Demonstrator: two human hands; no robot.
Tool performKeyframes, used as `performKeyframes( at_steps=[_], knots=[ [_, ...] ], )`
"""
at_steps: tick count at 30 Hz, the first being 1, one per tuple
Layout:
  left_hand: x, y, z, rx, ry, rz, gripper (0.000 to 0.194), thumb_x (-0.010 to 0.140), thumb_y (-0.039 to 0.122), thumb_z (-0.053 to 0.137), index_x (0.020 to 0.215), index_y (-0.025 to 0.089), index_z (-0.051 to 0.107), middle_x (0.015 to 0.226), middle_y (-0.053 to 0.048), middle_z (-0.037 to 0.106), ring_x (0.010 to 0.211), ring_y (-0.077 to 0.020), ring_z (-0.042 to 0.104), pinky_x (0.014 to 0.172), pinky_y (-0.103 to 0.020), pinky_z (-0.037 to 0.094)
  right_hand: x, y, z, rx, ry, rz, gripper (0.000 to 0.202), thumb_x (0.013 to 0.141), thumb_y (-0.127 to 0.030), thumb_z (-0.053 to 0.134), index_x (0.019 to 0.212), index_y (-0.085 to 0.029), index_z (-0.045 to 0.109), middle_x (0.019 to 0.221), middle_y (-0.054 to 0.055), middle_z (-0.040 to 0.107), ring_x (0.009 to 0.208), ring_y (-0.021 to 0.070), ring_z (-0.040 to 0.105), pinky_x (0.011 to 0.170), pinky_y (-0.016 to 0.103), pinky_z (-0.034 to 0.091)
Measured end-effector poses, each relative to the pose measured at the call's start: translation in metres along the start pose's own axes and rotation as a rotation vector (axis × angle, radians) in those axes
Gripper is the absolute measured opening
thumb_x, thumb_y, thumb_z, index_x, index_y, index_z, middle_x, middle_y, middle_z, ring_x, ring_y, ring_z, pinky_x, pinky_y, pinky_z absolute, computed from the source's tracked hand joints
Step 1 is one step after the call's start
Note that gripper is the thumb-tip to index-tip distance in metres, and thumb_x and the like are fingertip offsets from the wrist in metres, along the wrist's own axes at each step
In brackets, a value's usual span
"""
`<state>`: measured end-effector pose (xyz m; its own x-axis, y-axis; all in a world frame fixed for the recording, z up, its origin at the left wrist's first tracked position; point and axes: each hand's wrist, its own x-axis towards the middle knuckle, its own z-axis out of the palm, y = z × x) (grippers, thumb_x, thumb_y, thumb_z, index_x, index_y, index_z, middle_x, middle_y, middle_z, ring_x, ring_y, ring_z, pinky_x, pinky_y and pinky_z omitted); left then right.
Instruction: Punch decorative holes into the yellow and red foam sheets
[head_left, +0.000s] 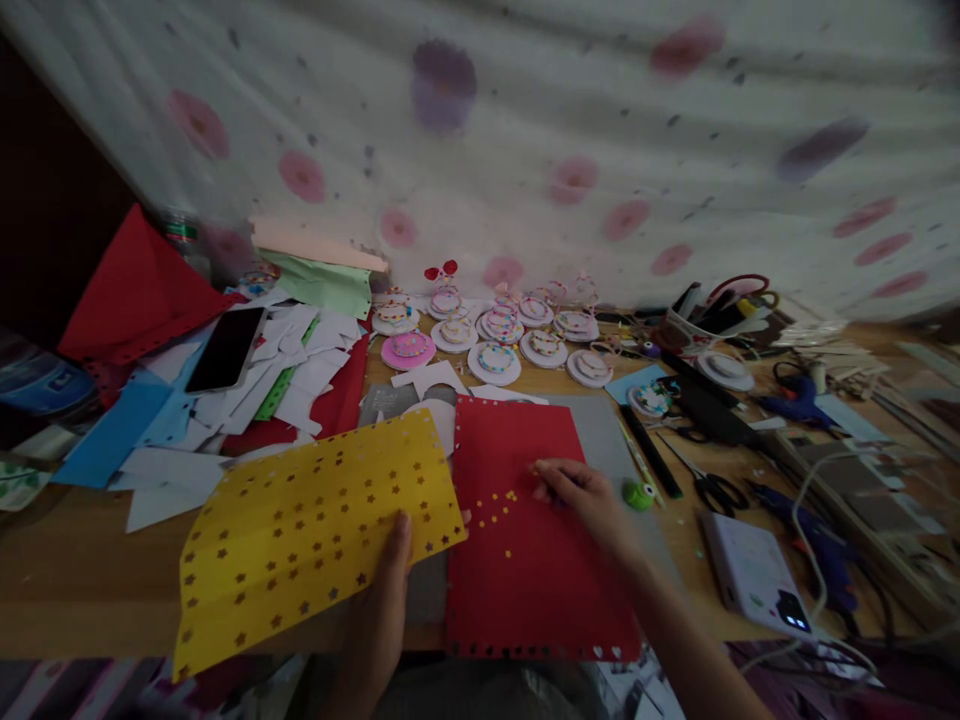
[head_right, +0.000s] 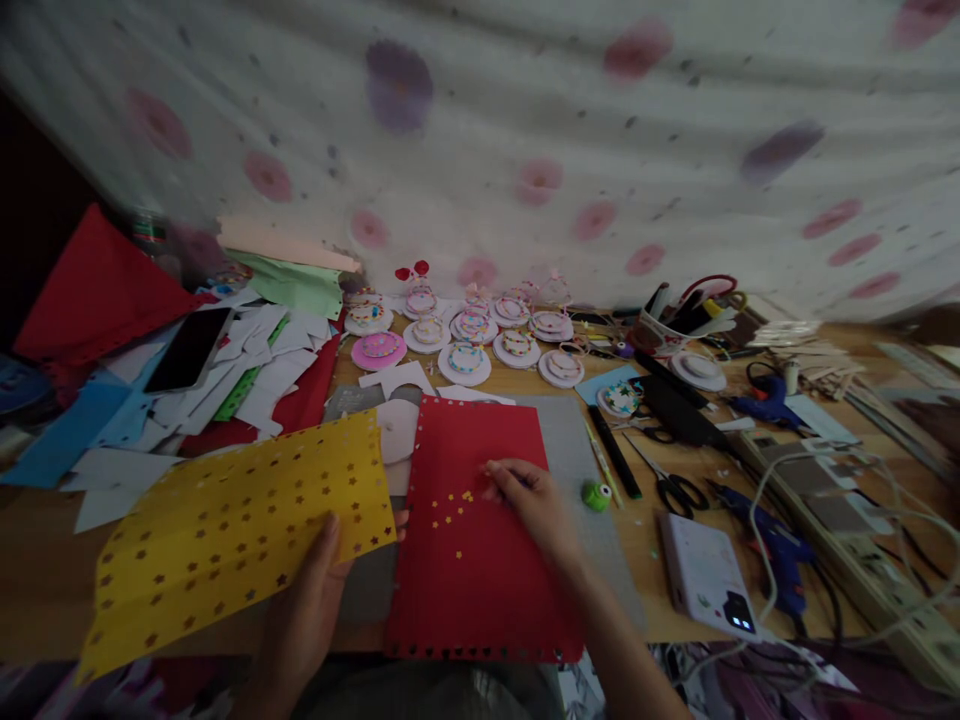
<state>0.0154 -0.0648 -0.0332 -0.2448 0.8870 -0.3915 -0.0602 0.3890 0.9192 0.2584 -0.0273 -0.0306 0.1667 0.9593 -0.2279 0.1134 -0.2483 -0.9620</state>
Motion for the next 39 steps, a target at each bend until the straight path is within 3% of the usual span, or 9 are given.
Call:
performKeyframes(
  at_steps=[10,16,20,23,26,28,31,35,39],
  knots=[
    [-0.003,0.005,0.004,-0.023,0.091,-0.145,0.057,0.074,0.060,0.063,0.116,0.021,0.066,0.117,-0.010,0.070,0.124,-0.0378,0.052,0.104,-0.049,0.044,0.004,0.008,-0.007,-0.017,0.041,0.061,0.032,0.065,-0.045,0.074,0.081,-0.017,0.070,0.049,-0.003,0.059,0.049,0.0150,0.049,0.054,0.029,0.033],
    [-0.004,0.010,0.003,-0.057,0.024,-0.129,0.056,0.076,0.059,0.061,0.116,0.019,0.065,0.122,-0.009,0.068,0.130,-0.0328,0.046,0.109,-0.042,0.039,-0.008,-0.004,-0.012,0.017,0.074,0.034,0.033,0.077,-0.052,0.062,0.073,-0.020,0.059,0.048,-0.005,0.051,0.049,0.0129,0.042,0.053,0.027,0.030],
    [-0.013,0.018,0.010,0.071,-0.013,-0.166,0.057,0.074,0.056,0.065,0.118,0.020,0.062,0.134,-0.010,0.059,0.136,-0.0304,0.037,0.115,-0.042,0.027,-0.031,-0.023,0.002,0.063,-0.159,0.020,0.043,0.084,-0.058,0.051,0.074,-0.018,0.063,0.046,-0.004,0.050,0.048,0.0129,0.043,0.055,0.027,0.033],
    [-0.025,0.026,0.018,0.170,-0.184,-0.157,0.052,0.073,0.054,0.066,0.113,0.020,0.066,0.133,-0.011,0.059,0.133,-0.0311,0.041,0.114,-0.044,0.028,-0.046,-0.030,0.018,0.153,-0.330,0.051,0.041,0.081,-0.058,0.057,0.069,-0.018,0.063,0.049,-0.003,0.053,0.048,0.0121,0.046,0.052,0.025,0.034],
    [-0.031,0.032,0.019,0.196,-0.369,-0.094,0.042,0.072,0.050,0.066,0.104,0.023,0.071,0.125,-0.010,0.065,0.127,-0.0307,0.050,0.110,-0.043,0.036,-0.052,-0.031,0.024,0.241,-0.293,0.095,0.033,0.076,-0.049,0.068,0.064,-0.019,0.065,0.055,-0.002,0.056,0.050,0.0114,0.048,0.050,0.023,0.036],
    [-0.029,0.036,0.013,0.170,-0.416,-0.048,0.035,0.072,0.047,0.067,0.098,0.024,0.072,0.118,-0.009,0.069,0.119,-0.0309,0.058,0.103,-0.043,0.044,-0.054,-0.033,0.020,0.320,-0.223,0.132,0.026,0.074,-0.044,0.073,0.067,-0.019,0.068,0.060,-0.001,0.062,0.053,0.0128,0.053,0.052,0.023,0.041],
    [-0.016,0.043,-0.004,0.122,-0.339,0.061,0.030,0.071,0.044,0.068,0.094,0.025,0.072,0.109,-0.008,0.073,0.108,-0.0308,0.065,0.091,-0.041,0.054,-0.056,-0.040,0.007,0.465,-0.160,0.206,0.022,0.071,-0.041,0.075,0.078,-0.021,0.073,0.070,0.003,0.071,0.059,0.0175,0.062,0.056,0.026,0.047],
    [0.004,0.053,-0.025,0.080,-0.117,0.299,0.049,0.069,0.040,0.074,0.115,0.026,0.061,0.123,-0.006,0.067,0.116,-0.0273,0.060,0.090,-0.034,0.054,-0.060,-0.049,-0.007,0.557,-0.117,0.267,0.018,0.070,-0.037,0.077,0.078,-0.021,0.073,0.068,0.003,0.072,0.057,0.0189,0.065,0.054,0.026,0.049],
    [0.013,0.059,-0.032,0.032,-0.152,0.471,0.055,0.071,0.035,0.074,0.122,0.027,0.054,0.136,-0.006,0.055,0.128,-0.0272,0.048,0.095,-0.032,0.049,-0.064,-0.054,-0.010,0.570,-0.087,0.277,0.018,0.068,-0.036,0.078,0.067,-0.021,0.070,0.064,0.003,0.071,0.053,0.0181,0.064,0.050,0.024,0.049]
  ],
)
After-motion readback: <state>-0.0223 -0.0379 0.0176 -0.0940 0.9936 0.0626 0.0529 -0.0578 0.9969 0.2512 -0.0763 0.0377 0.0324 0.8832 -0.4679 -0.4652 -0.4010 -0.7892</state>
